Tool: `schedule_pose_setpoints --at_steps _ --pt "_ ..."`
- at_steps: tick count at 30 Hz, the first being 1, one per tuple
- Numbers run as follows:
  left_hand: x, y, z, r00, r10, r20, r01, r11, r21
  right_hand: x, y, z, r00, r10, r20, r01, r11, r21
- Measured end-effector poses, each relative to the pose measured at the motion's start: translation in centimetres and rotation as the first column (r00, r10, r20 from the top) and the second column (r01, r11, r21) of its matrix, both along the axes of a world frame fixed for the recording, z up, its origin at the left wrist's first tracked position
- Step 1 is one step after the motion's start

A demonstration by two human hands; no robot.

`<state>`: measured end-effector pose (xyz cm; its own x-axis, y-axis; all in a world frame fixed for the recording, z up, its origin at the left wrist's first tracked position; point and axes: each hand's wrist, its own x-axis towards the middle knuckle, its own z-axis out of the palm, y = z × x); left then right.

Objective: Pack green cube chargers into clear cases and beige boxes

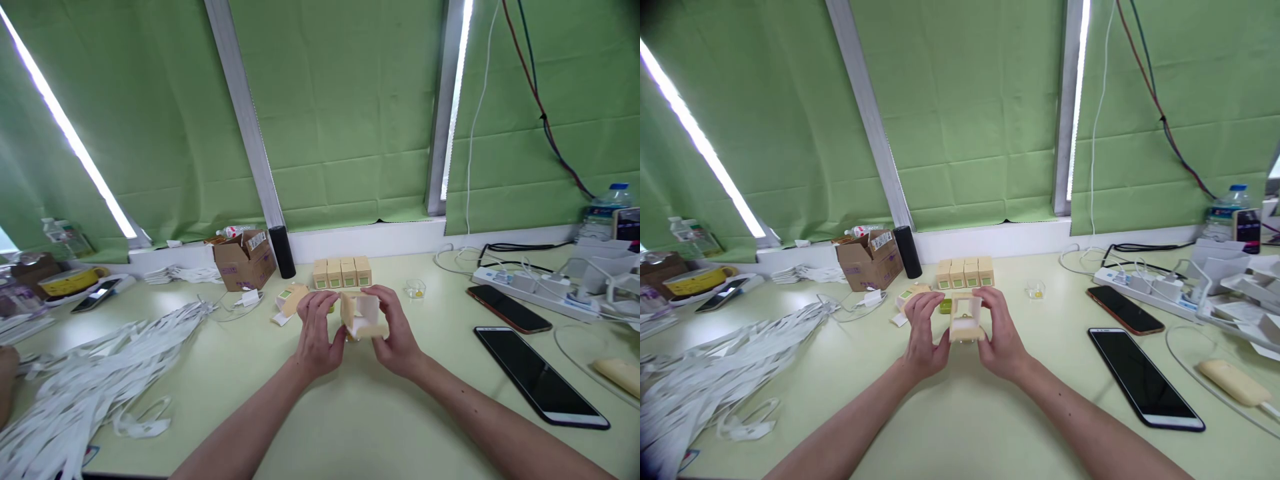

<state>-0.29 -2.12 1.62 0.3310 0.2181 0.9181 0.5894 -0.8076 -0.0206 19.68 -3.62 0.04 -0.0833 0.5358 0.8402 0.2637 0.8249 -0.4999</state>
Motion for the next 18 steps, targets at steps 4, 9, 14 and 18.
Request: schedule_pose_setpoints --at_steps 4,9,14,18 --pt "-0.06 0.21 -0.16 0.998 0.009 -0.059 -0.010 1.000 -0.017 0.45 0.07 0.21 0.977 -0.084 0.195 0.030 0.964 0.266" --pt "0.24 0.09 -0.12 0.999 0.045 0.006 -0.045 0.995 0.084 0.43 0.46 0.07 0.963 -0.200 0.182 0.108 0.901 0.420" --pt "0.41 -0.15 0.13 0.997 0.055 0.046 -0.059 0.992 0.114 -0.01 0.23 0.09 0.960 -0.208 0.186 0.104 0.885 0.453" --pt "0.17 -0.04 0.12 1.000 0.016 0.027 -0.018 0.997 0.080 0.28 -0.01 0.37 0.958 -0.199 0.208 0.100 0.908 0.407"
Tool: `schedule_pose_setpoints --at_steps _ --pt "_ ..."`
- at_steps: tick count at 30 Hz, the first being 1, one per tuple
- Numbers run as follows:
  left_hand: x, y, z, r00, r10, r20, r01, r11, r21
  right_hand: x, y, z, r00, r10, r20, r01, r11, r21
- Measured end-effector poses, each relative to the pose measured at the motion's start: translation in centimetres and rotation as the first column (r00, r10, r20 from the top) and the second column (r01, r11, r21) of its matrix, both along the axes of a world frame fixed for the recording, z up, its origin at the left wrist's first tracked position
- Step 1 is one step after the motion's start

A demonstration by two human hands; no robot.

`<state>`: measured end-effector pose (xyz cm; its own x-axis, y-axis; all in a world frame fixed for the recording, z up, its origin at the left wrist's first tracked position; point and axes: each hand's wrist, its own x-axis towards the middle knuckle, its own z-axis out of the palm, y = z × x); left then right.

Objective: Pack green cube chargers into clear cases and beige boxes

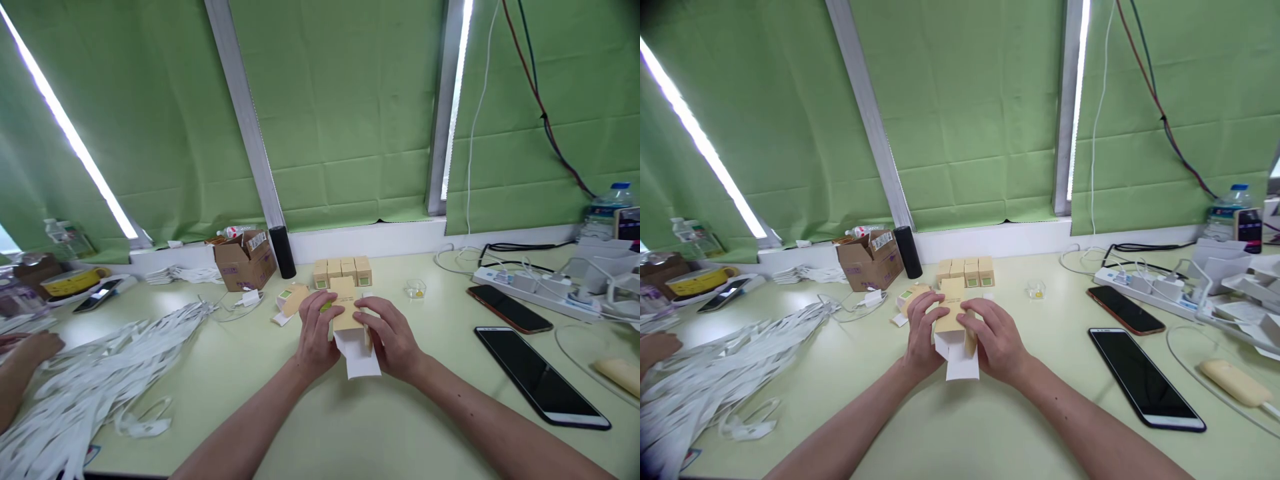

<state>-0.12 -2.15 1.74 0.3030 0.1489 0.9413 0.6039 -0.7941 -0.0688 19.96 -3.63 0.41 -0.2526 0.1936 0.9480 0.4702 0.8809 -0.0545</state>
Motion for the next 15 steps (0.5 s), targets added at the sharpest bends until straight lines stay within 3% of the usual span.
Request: schedule_pose_setpoints --at_steps 4,6,11,15 --pt "-0.2 0.3 -0.5 0.994 -0.099 -0.048 0.092 0.986 -0.141 0.4 -0.1 -0.2 0.996 0.073 -0.057 -0.081 0.985 -0.151" --pt "-0.1 0.5 -1.1 0.987 -0.160 0.017 0.159 0.954 -0.255 0.2 0.0 -0.6 0.984 0.088 -0.156 -0.126 0.960 -0.252" --pt "0.6 0.8 -2.2 0.907 -0.206 0.366 0.374 0.793 -0.481 -0.9 0.1 -1.3 0.914 0.118 -0.388 -0.299 0.843 -0.446" --pt "1.1 0.6 -1.9 0.834 -0.185 0.520 0.499 0.656 -0.566 -1.1 -0.1 -1.1 0.892 0.125 -0.435 -0.366 0.765 -0.530"
